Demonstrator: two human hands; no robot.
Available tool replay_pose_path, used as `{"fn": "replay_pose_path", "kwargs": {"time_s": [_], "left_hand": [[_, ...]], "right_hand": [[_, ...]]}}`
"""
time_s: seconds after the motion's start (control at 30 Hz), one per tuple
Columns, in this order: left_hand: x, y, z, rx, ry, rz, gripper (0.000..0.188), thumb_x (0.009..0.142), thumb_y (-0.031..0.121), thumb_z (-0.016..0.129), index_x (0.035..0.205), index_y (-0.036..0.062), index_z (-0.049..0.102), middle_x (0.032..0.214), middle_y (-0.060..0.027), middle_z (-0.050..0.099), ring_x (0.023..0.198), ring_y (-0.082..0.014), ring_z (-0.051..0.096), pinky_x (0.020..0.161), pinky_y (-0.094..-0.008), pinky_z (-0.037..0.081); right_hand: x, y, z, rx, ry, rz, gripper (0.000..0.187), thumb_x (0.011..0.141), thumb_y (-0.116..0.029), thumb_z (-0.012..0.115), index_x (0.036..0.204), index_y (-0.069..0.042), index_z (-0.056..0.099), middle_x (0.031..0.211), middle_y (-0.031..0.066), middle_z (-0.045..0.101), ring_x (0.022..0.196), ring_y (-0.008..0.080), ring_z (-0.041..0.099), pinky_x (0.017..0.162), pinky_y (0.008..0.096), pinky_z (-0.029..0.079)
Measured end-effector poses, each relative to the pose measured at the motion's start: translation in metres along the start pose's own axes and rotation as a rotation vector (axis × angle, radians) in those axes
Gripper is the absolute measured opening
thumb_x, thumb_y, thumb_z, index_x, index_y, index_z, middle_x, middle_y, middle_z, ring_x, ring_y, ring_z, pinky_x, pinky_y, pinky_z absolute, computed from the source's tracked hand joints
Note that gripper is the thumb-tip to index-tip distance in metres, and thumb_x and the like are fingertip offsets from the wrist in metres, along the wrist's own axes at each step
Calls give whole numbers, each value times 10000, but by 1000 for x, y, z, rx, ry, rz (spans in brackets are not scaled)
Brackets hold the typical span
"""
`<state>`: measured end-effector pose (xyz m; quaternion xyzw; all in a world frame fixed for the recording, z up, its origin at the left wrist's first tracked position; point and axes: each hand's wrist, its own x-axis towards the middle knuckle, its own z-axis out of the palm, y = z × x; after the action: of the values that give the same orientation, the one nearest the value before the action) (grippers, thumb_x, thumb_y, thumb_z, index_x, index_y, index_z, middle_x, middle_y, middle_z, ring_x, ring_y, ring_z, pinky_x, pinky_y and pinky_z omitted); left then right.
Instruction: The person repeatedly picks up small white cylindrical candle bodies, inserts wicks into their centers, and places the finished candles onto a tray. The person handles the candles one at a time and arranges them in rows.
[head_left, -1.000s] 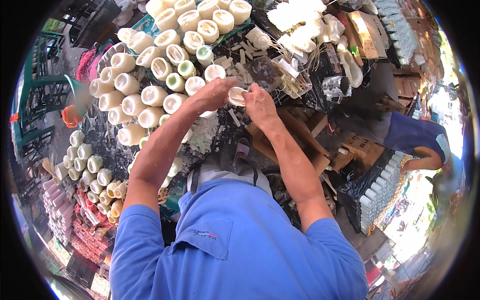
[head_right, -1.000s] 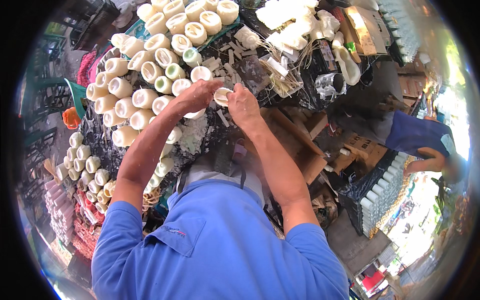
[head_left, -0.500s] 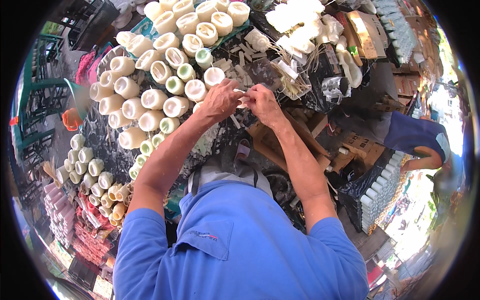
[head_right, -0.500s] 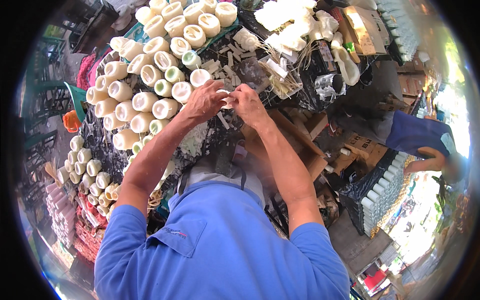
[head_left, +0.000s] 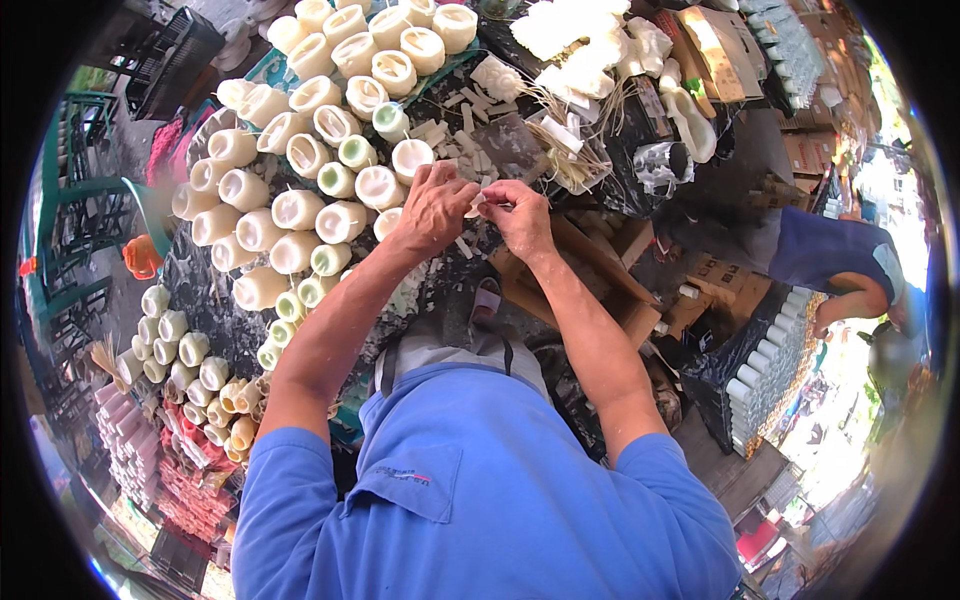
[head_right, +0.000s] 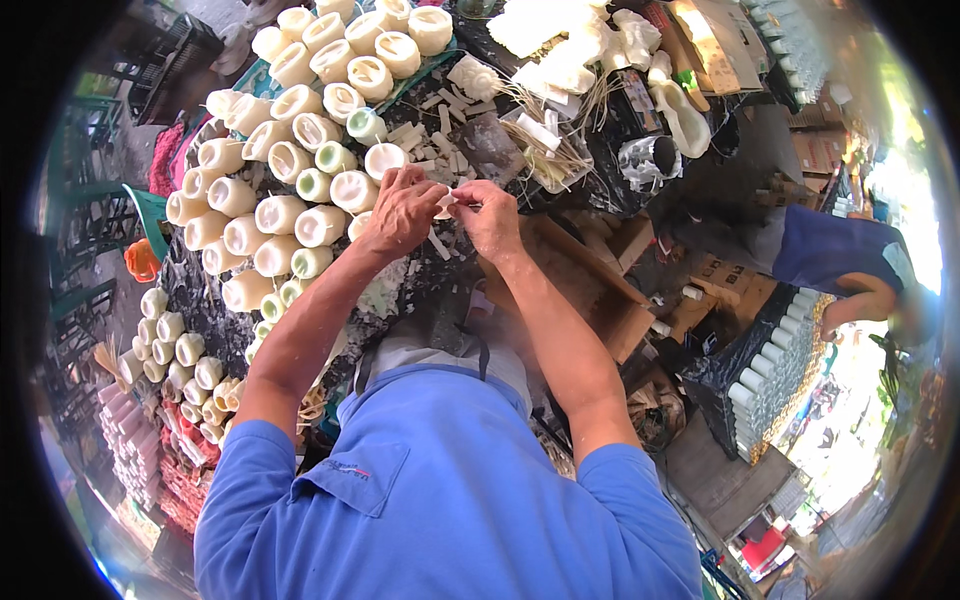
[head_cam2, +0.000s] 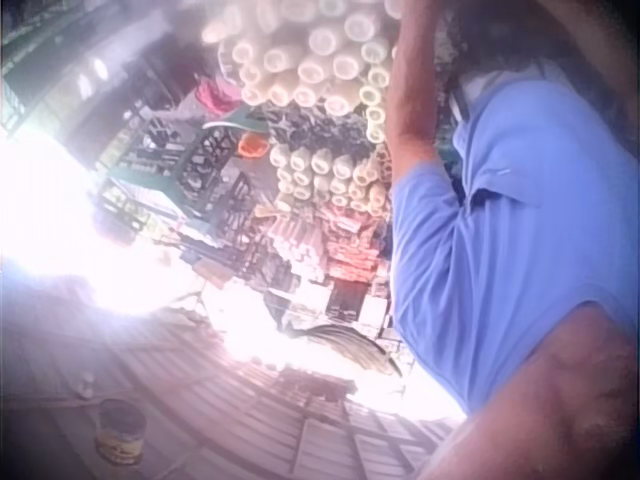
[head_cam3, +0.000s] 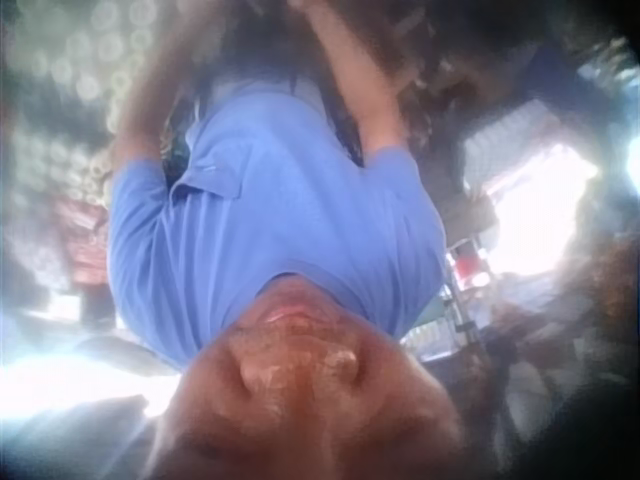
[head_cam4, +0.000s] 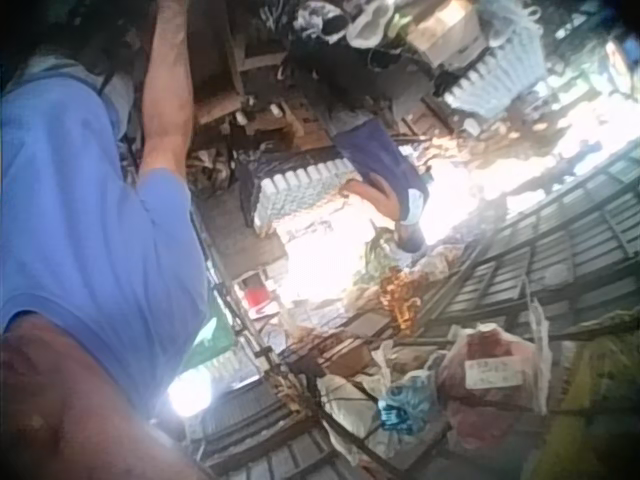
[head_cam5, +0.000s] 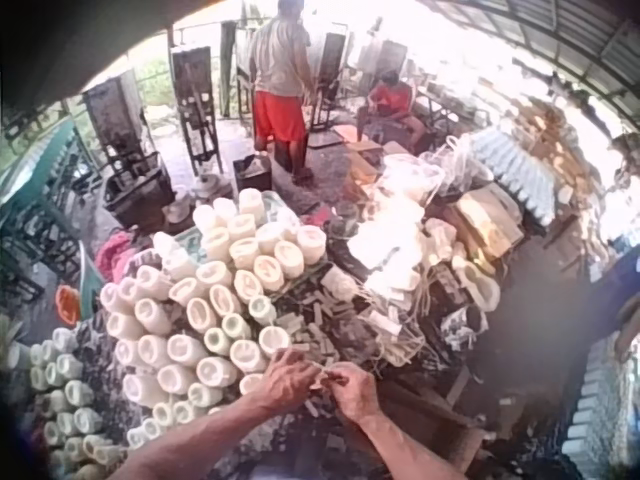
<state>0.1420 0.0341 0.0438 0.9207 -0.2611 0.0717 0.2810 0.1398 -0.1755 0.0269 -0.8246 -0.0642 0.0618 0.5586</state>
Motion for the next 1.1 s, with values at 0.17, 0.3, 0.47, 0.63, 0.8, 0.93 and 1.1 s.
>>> {"fn": "replay_pose_path", "kwargs": {"time_s": [0.17, 0.3, 0.47, 0.63, 0.8, 0.93, 1.1], "left_hand": [[1, -8, -2, -95, -19, 69, 147, 878, 137, 703, 1023, 142, 728, 930, -15, 724, 1117, -275, 598, 1033, -457, 395], [2, -11, -3, -91, -69, 80, 216, 904, 145, 680, 1107, 155, 752, 928, -11, 705, 1109, -249, 583, 1041, -454, 382], [6, -15, -7, -34, -139, 145, 281, 875, 121, 684, 1148, 154, 740, 907, -16, 690, 1117, -242, 581, 1042, -454, 385], [7, -16, -12, 12, -206, 196, 290, 828, 101, 688, 1109, 149, 745, 906, -16, 691, 1116, -238, 584, 1034, -451, 394], [12, -18, -12, -1, -288, 200, 235, 830, 93, 687, 1053, 128, 750, 926, -35, 694, 1134, -247, 588, 1019, -438, 407], [3, -6, -22, -4, -46, 95, 257, 847, 52, 719, 1100, 80, 756, 995, -66, 719, 1125, -280, 636, 984, -440, 482], [-59, 51, -37, -212, 221, -379, 253, 957, 24, 756, 1207, -14, 742, 1068, -166, 762, 901, -352, 770, 803, -439, 622]], "right_hand": [[-11, 2, 16, 238, 60, 318, 385, 866, -81, 913, 1187, 57, 753, 1048, 81, 778, 817, 119, 740, 738, 297, 640], [-8, -9, 19, 207, 83, 424, 257, 911, -54, 834, 1123, 75, 767, 986, 108, 802, 784, 117, 762, 687, 282, 634], [-1, -21, 15, 158, 92, 501, 162, 951, -25, 769, 1072, 81, 772, 901, 110, 796, 748, 129, 772, 668, 271, 642], [0, -18, 13, 427, 155, 581, 94, 976, 10, 731, 1024, 85, 761, 876, 100, 789, 747, 135, 771, 633, 287, 655], [0, -14, 12, 404, 137, 539, 152, 968, 2, 742, 1089, 94, 740, 920, 110, 783, 743, 157, 767, 700, 303, 686], [1, -14, 7, 310, 123, 510, 196, 962, -19, 756, 1123, 90, 739, 989, 113, 784, 782, 140, 760, 709, 299, 681], [-5, -15, 4, 107, 19, 314, 294, 959, -56, 784, 1223, 68, 747, 1078, 106, 781, 881, 120, 749, 727, 288, 673]]}}
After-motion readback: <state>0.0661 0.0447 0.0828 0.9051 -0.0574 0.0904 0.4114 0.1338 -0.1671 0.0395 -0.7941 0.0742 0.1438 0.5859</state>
